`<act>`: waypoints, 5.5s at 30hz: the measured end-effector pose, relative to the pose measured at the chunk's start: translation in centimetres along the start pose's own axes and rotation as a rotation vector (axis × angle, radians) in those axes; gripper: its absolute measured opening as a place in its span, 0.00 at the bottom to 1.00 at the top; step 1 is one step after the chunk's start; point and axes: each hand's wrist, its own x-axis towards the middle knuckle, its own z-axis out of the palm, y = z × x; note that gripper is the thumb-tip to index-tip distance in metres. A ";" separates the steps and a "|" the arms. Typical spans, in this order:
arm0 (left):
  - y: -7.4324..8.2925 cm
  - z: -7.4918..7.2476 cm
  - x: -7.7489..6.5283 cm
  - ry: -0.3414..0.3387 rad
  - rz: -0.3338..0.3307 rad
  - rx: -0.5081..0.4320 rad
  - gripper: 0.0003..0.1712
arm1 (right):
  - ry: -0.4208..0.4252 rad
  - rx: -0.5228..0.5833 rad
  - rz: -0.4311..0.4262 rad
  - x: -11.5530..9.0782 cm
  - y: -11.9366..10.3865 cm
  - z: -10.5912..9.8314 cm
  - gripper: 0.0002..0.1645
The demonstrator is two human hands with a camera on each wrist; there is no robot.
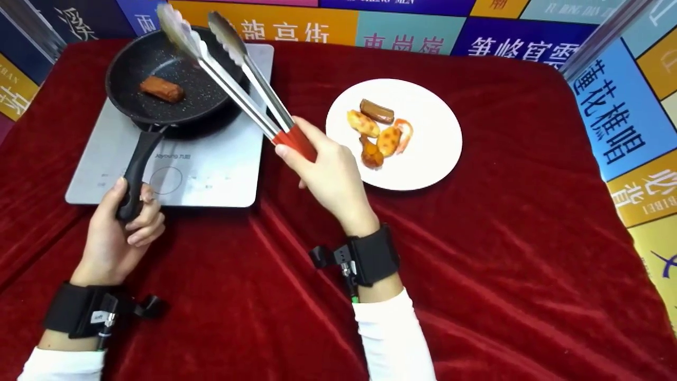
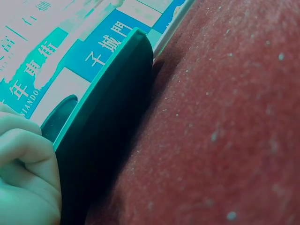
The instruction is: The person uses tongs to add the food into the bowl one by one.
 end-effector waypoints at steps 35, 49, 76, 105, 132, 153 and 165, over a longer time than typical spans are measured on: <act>-0.2 0.1 0.1 -0.025 0.012 -0.028 0.18 | 0.187 -0.340 0.004 -4.0 6.8 -5.8 0.32; -0.1 0.1 0.1 -0.034 0.007 -0.026 0.18 | 0.247 -0.372 0.100 -4.2 7.9 -9.5 0.31; -0.2 -0.1 0.0 -0.051 0.009 -0.072 0.19 | 0.131 -0.548 0.268 -5.5 9.8 -13.9 0.33; -0.2 0.0 -0.1 -0.058 0.024 -0.081 0.20 | 0.164 -0.827 0.092 -5.9 10.3 -14.2 0.29; -0.3 0.0 0.0 -0.043 0.015 -0.074 0.19 | 0.148 -0.943 0.082 -6.3 8.3 -13.1 0.26; -0.2 0.1 0.2 -0.018 0.006 -0.059 0.19 | 0.205 -0.952 0.029 -5.9 8.6 -11.0 0.21; -0.3 0.2 0.0 -0.009 0.008 -0.049 0.18 | 0.077 -0.715 0.159 -5.7 9.6 -11.1 0.17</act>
